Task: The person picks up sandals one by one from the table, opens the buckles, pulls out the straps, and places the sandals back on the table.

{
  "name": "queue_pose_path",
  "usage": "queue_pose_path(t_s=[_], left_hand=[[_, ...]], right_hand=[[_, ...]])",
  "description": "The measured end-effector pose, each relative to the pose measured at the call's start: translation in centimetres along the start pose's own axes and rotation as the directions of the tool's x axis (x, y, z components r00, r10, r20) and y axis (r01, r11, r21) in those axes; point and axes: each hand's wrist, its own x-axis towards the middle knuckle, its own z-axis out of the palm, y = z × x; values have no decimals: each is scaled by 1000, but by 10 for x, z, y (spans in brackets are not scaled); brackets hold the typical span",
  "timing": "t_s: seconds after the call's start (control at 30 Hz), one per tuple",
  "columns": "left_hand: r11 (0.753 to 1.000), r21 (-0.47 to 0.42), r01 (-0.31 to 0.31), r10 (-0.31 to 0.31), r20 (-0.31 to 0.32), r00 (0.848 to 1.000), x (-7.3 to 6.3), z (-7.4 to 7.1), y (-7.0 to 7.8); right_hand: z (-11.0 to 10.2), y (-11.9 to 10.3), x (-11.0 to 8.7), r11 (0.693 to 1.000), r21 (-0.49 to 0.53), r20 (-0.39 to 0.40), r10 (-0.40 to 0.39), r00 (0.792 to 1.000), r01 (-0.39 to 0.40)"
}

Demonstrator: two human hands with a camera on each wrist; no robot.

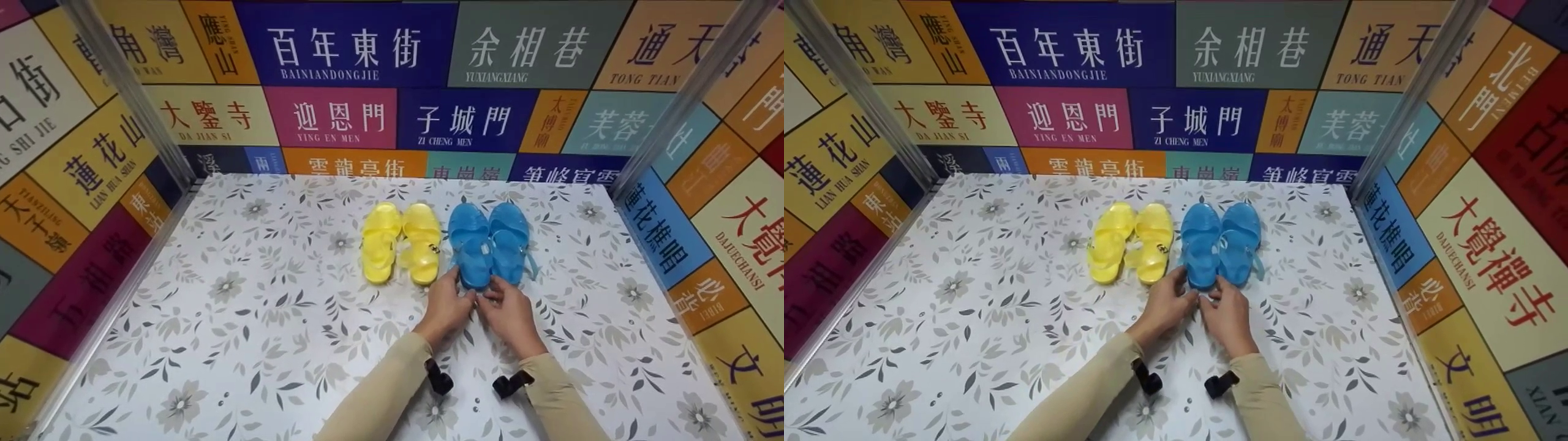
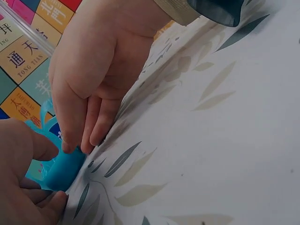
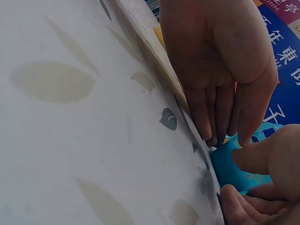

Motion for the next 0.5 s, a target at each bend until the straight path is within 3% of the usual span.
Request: queue_pose_path(t_s=[0.2,0.5], left_hand=[[998,17,-57,57,-23,998,1,1,-1],[997,14,-75,75,-57,996,4,4,-2]], right_hand=[[3,-2,4,1000,3,-20,-8,1000,8],[9,0,6,991,-74,-66,-118,991,113]])
